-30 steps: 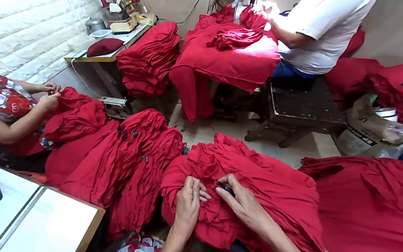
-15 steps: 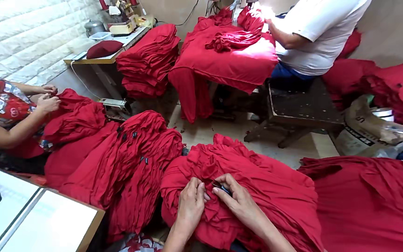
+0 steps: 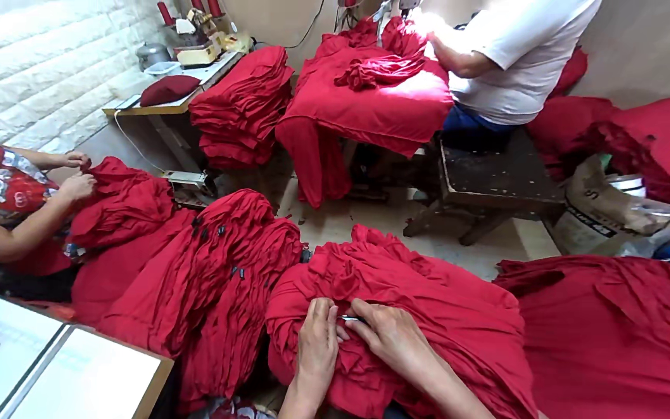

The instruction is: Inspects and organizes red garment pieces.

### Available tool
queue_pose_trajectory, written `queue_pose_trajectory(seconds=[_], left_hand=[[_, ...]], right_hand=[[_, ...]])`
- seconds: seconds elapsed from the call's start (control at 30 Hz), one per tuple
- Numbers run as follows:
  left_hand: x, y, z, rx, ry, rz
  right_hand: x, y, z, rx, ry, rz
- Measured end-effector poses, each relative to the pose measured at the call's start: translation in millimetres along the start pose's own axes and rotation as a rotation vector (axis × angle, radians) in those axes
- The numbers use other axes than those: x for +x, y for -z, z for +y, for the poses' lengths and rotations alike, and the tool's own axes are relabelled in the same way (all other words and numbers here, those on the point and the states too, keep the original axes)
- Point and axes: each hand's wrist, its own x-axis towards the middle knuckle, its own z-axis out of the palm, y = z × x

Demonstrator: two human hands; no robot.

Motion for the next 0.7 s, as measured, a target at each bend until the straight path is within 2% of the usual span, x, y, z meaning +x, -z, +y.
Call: queue_pose_trajectory(seconds=[0.1, 0.2, 0.3, 0.37, 0.47, 0.53, 0.63, 0.7], left_hand=[[-1, 1, 1, -0.078, 0.044, 0.044], [-5, -2, 2, -0.082, -0.096, 0.128], [-3, -5, 14, -0.063, -0.27, 0.148], [0, -11, 26, -0.084, -0.302, 0.118], [1, -26, 41, -0.31, -0.172, -0.05], [4, -34, 48, -0.398, -0.064, -0.193], [12, -37, 61, -0.214, -0.186, -0.426], [20, -34, 79, -0.18, -0.277, -0.572]], right_hand=[[-3, -8, 8, 0.208, -0.098, 0.056], [-8, -18, 15, 0.645, -0.177, 0.208], [-16, -24, 20, 1.023, -0.12, 0.503], [-23, -18, 23, 1.147, -0.065, 0.533], [-42, -6, 23, 1.001, 0.021, 0.465], [-56, -2, 25, 0.928, -0.012, 0.518], [-81, 13, 35, 0.759, -0.158, 0.629], [-98, 11, 61, 0.61, -0.241, 0.77]])
